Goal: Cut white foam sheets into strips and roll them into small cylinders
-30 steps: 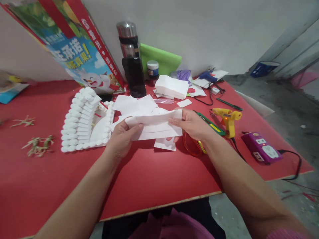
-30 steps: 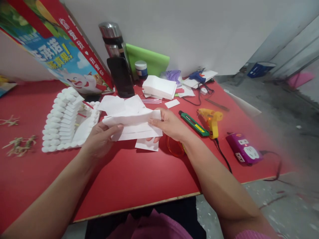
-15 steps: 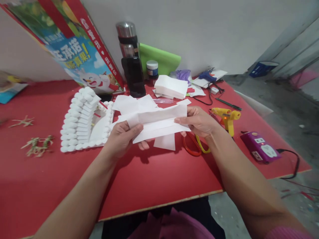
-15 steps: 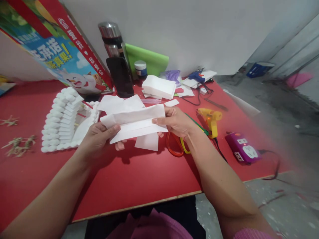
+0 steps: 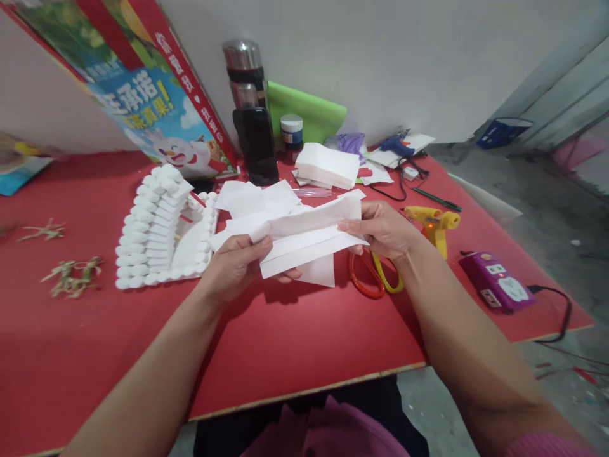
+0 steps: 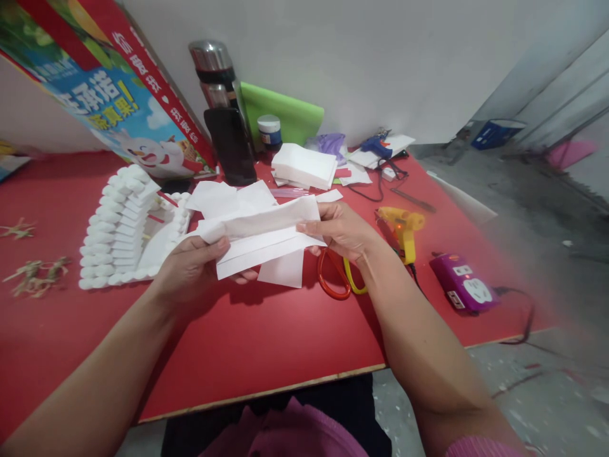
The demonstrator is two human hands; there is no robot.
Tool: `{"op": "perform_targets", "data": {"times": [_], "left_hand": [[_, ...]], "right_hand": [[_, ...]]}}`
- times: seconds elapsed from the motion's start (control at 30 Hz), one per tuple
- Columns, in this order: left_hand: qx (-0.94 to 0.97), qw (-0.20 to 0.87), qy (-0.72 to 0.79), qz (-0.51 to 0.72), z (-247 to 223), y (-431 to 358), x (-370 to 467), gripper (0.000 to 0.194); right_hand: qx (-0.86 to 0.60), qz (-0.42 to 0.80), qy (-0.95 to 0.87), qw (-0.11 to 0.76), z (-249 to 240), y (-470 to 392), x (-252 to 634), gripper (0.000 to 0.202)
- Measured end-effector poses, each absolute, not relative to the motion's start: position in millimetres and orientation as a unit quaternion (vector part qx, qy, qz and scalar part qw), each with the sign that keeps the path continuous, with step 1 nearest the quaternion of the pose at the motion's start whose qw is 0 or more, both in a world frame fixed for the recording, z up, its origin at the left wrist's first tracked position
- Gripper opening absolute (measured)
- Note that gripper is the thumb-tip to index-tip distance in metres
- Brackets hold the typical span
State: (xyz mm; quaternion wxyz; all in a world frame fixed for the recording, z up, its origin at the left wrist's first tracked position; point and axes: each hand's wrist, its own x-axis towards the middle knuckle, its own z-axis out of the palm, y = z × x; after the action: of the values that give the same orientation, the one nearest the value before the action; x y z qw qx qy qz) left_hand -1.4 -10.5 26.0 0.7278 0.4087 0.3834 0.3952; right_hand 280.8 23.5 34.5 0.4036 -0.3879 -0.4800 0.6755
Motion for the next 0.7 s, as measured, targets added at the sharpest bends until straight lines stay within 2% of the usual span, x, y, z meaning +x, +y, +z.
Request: {"op": "perform_targets", "data": {"times": [0.27, 0.57, 0.7], "left_hand": [[0.42, 0.736, 0.39, 0.362, 21, -2, -6, 0.044], [0.365, 0.748, 0.38, 0.405, 21, 2, -5, 0.037], [0.38, 0.74, 0.404, 0.379, 19, 1, -3, 0.044]], "right_hand": [[-0.4, 0.659, -0.497, 0.398, 33, 24, 280, 0.028], [-0.4, 0.656, -0.516, 0.379, 34, 22, 282, 0.037], [-0.41, 0.648, -0.515, 0.383, 33, 21, 278, 0.039]]}}
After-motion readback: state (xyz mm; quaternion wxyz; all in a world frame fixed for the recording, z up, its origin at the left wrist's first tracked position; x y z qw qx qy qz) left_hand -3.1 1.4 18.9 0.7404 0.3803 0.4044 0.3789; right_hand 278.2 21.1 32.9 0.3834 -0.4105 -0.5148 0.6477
